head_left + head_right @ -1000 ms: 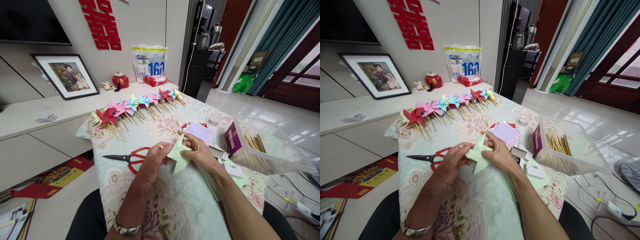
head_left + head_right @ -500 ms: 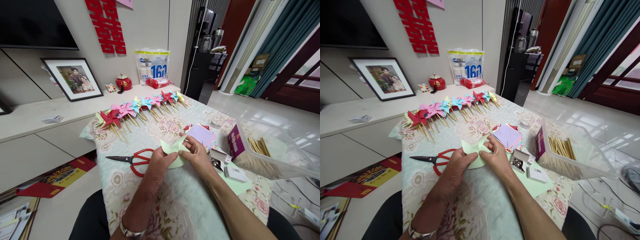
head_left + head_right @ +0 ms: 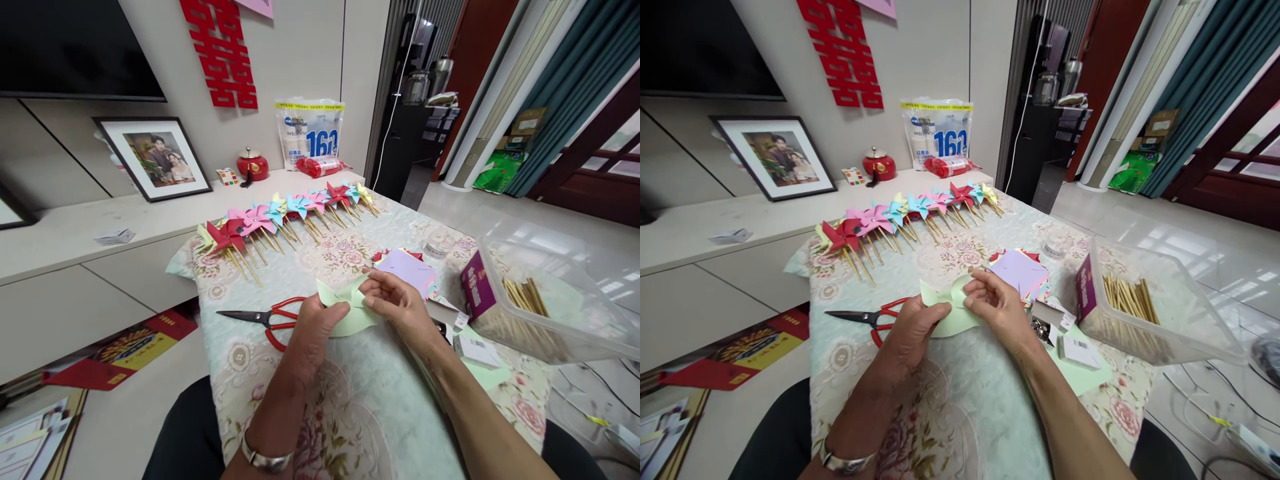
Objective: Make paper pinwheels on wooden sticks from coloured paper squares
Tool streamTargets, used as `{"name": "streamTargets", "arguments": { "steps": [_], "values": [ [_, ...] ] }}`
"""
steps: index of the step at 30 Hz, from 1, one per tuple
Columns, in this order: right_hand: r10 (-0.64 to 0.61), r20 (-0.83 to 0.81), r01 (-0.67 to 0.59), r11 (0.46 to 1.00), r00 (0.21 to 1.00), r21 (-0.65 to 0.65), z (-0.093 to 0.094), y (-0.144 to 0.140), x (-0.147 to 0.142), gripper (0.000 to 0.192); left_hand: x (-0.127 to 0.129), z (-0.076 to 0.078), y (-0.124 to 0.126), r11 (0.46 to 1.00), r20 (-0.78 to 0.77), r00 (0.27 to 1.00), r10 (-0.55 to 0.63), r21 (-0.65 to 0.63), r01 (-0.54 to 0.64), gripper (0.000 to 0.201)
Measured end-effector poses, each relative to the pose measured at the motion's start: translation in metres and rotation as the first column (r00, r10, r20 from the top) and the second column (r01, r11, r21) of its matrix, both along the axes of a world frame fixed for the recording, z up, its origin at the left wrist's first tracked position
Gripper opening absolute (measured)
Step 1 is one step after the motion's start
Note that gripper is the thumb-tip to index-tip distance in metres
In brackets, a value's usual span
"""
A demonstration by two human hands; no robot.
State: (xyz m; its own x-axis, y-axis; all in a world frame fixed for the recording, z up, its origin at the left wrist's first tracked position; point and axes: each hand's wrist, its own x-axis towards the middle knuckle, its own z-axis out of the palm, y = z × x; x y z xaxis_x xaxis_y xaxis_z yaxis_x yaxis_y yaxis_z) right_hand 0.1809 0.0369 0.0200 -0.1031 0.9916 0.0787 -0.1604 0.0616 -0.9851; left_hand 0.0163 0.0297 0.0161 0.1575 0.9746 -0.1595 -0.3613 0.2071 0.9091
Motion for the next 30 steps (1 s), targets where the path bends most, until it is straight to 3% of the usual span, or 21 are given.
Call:
{"name": "streamTargets", "arguments": {
  "steps": [3,8,14,17,24,30],
  "values": [
    [-0.021,0.035,0.018,0.997,0.999,0.079,0.002,0.000,0.005,0.046,-0.004,-0.004,0.002,1.000,0.032,0.999,0.021,-0.014,-0.020,0.037],
    [0.053,0.161,-0.086,0.975,0.986,0.203,0.005,-0.004,0.008,0.038,-0.010,-0.005,0.004,0.999,0.095,0.995,-0.038,-0.033,0.042,0.033],
    [0.133,0.027,-0.131,0.989,0.991,-0.074,0.005,-0.004,0.005,0.065,-0.011,-0.008,0.003,0.997,0.110,0.992,-0.054,-0.041,0.059,0.032],
    [0.148,-0.011,-0.148,0.983,0.989,-0.105,0.006,-0.004,0.003,0.068,-0.012,-0.014,0.004,0.999,0.056,0.998,-0.036,-0.031,0.038,0.033],
    [0.146,0.036,-0.145,0.989,0.989,-0.028,0.003,-0.005,0.002,0.061,-0.010,-0.011,0.004,0.997,0.078,0.997,0.004,-0.081,0.002,0.030],
    [0.085,0.251,-0.142,0.965,0.964,0.220,0.006,-0.006,0.006,0.055,-0.010,-0.002,0.005,0.994,0.134,0.991,0.023,-0.110,-0.008,0.019]
  ]
}}
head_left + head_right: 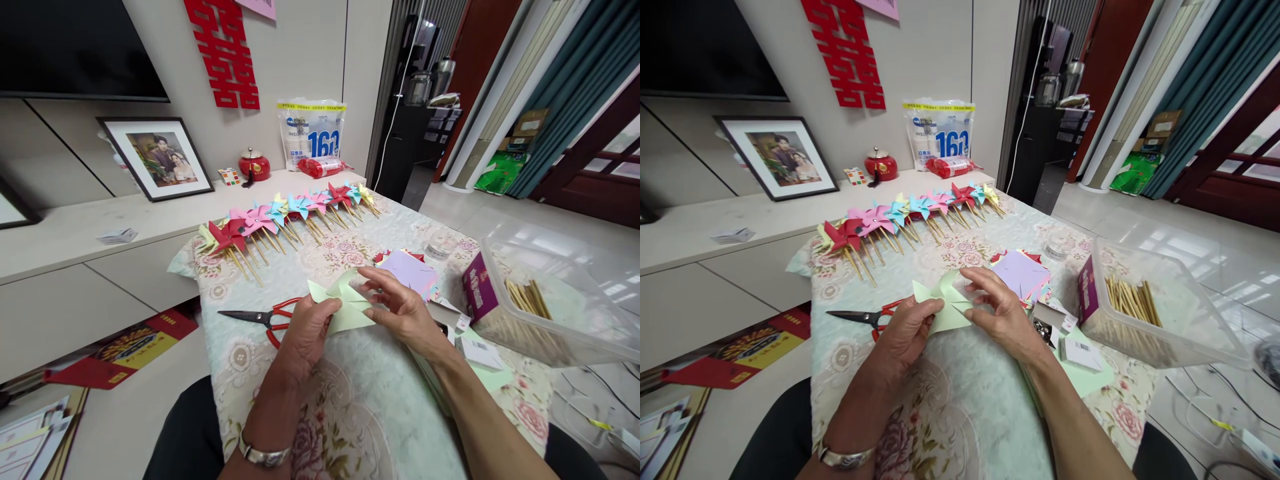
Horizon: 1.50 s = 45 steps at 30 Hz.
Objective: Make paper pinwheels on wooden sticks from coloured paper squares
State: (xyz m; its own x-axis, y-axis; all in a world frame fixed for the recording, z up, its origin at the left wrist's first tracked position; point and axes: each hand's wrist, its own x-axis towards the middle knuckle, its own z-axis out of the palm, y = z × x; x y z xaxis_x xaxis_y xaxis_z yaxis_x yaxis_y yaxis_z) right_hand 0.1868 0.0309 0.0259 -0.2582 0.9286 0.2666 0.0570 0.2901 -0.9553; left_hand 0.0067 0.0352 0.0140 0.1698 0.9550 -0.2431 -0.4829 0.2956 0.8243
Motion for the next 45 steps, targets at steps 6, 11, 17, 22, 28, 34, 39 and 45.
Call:
{"name": "streamTargets", "arguments": {
  "steps": [6,11,17,22,28,34,39,45],
  "values": [
    [0.010,0.071,-0.016,0.996,0.997,0.093,0.002,0.000,0.004,0.023,0.000,0.000,0.001,0.999,-0.007,0.999,0.038,0.000,-0.038,0.016],
    [0.052,0.130,-0.066,0.992,0.990,0.107,0.002,0.002,0.005,0.007,0.001,0.004,-0.001,0.999,-0.015,0.999,0.033,-0.006,-0.033,0.015],
    [0.067,0.175,-0.080,0.995,0.982,0.065,0.004,0.001,0.004,0.006,0.003,0.005,-0.002,0.998,-0.124,0.992,0.012,0.057,-0.005,0.030],
    [0.054,0.212,-0.070,0.995,0.976,0.069,0.006,-0.001,0.000,0.013,0.005,-0.001,-0.003,0.997,-0.143,0.990,-0.010,0.073,0.020,0.036],
    [-0.003,0.248,-0.020,0.996,0.969,0.089,0.004,-0.001,-0.005,0.011,0.008,-0.001,-0.004,0.998,-0.192,0.981,0.006,0.069,0.007,0.038],
    [-0.060,0.289,0.022,0.991,0.955,0.130,0.002,0.000,-0.010,0.013,0.007,0.000,-0.002,0.996,-0.275,0.960,-0.056,0.057,0.074,0.040],
    [-0.105,0.325,0.056,0.986,0.940,0.155,0.000,0.000,-0.011,0.014,0.008,0.002,-0.002,0.993,-0.244,0.968,-0.055,0.084,0.078,0.041],
    [-0.125,0.362,0.071,0.985,0.924,0.160,-0.001,0.000,-0.011,0.014,0.009,0.004,-0.003,0.996,-0.281,0.958,-0.064,0.046,0.080,0.035]
  ]
}}
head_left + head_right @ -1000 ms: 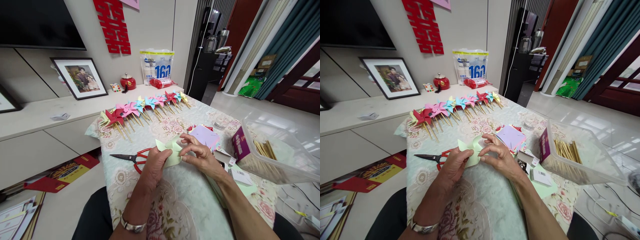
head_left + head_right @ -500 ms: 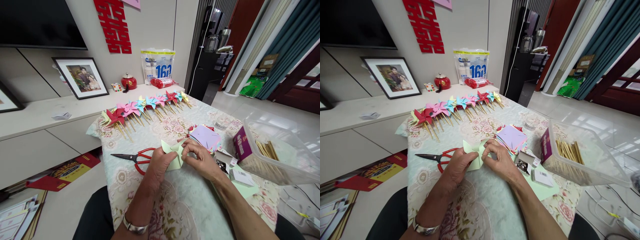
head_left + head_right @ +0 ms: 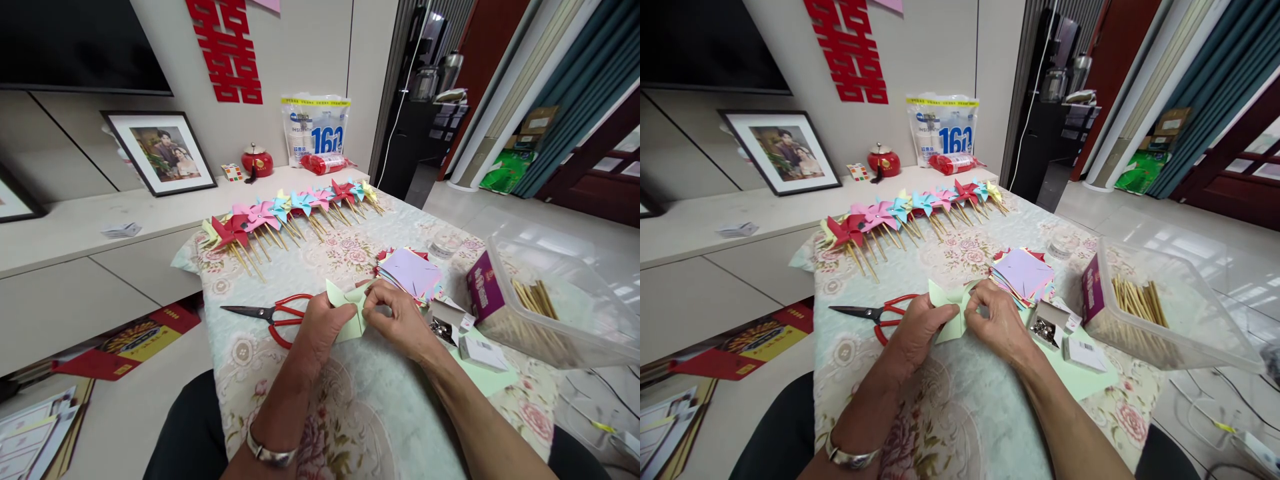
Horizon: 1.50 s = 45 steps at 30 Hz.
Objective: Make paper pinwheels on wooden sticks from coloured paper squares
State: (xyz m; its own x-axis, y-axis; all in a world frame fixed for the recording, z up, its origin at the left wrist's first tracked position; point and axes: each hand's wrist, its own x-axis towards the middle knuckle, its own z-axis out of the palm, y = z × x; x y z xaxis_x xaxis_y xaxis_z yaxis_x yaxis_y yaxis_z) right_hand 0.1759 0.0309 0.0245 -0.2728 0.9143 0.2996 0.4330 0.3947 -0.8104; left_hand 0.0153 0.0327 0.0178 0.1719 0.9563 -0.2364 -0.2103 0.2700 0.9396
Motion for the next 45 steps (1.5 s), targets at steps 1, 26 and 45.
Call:
{"name": "streamTargets", "arguments": {
  "steps": [1,26,45],
  "values": [
    [-0.003,0.008,0.003,1.000,1.000,0.002,0.000,0.000,0.000,0.015,0.000,0.000,0.000,1.000,-0.002,1.000,0.004,-0.002,-0.004,0.034],
    [-0.040,0.066,0.044,0.997,0.997,-0.068,0.000,-0.001,0.000,0.010,0.001,0.005,-0.003,1.000,-0.115,0.993,0.026,0.013,-0.025,0.027],
    [-0.003,-0.016,0.001,0.995,1.000,-0.100,0.008,-0.003,0.003,0.007,0.001,-0.003,-0.001,0.999,-0.070,0.998,0.010,0.033,-0.007,0.027]
  ]
}}
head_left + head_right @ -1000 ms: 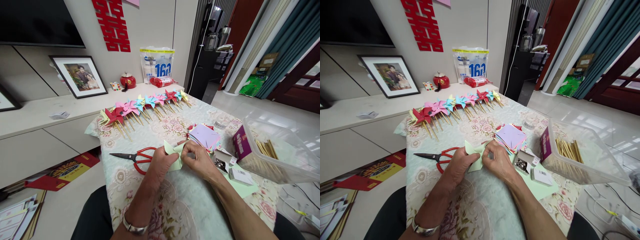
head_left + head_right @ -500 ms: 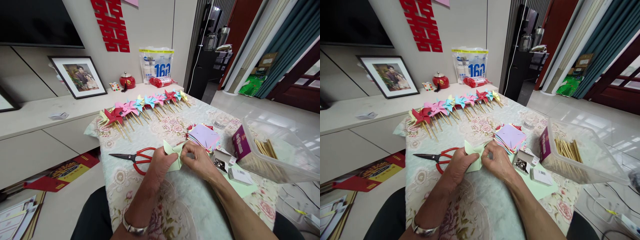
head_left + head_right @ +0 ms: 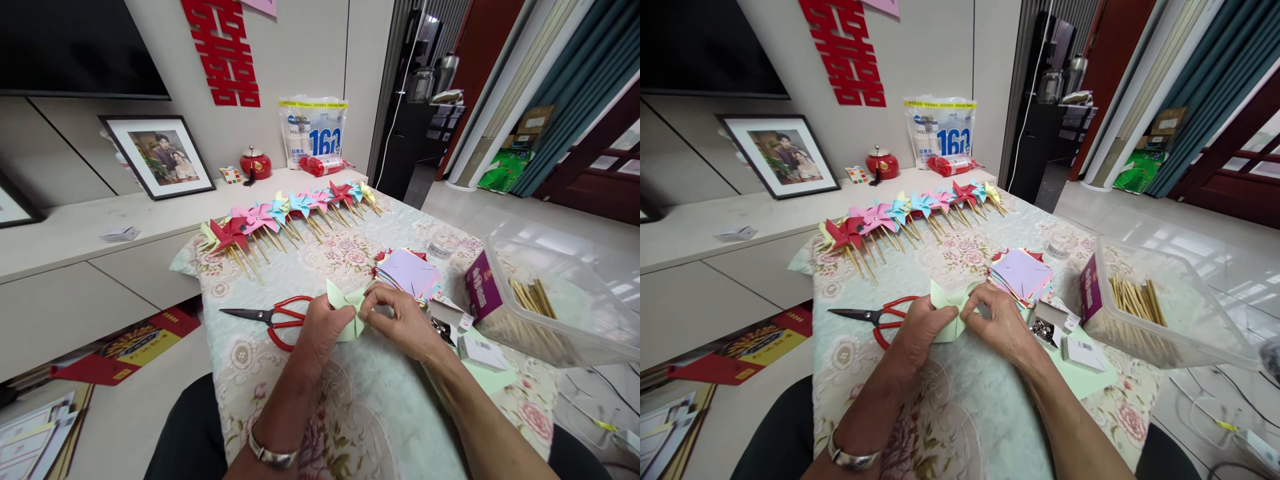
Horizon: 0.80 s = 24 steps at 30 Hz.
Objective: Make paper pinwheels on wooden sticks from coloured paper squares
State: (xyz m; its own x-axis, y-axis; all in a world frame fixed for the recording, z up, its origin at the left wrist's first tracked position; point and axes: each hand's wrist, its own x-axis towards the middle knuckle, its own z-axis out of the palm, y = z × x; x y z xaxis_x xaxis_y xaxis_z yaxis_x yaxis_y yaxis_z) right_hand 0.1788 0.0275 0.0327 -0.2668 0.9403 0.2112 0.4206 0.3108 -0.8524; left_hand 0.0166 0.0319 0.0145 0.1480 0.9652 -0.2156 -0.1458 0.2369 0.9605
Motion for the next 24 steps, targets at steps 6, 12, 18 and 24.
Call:
{"name": "streamTargets", "arguments": {
  "steps": [6,12,18,24],
  "values": [
    [-0.226,-0.173,0.226,0.974,0.959,-0.020,0.017,-0.002,0.027,0.024,0.000,-0.005,0.003,0.999,0.063,0.998,0.023,-0.030,-0.022,0.031],
    [-0.356,0.287,0.322,0.933,0.889,0.159,0.053,-0.019,0.073,0.020,0.003,-0.002,0.002,0.995,0.144,0.987,0.077,-0.075,-0.067,0.028],
    [-0.189,0.821,0.278,0.960,0.539,0.038,0.060,-0.037,0.090,0.030,0.004,-0.005,0.002,0.996,0.159,0.986,0.049,-0.083,-0.037,0.025],
    [-0.018,0.959,0.382,0.919,0.282,-0.095,0.043,-0.029,0.074,0.024,0.006,-0.003,0.001,0.992,0.257,0.962,0.088,-0.106,-0.062,0.025]
  ]
}}
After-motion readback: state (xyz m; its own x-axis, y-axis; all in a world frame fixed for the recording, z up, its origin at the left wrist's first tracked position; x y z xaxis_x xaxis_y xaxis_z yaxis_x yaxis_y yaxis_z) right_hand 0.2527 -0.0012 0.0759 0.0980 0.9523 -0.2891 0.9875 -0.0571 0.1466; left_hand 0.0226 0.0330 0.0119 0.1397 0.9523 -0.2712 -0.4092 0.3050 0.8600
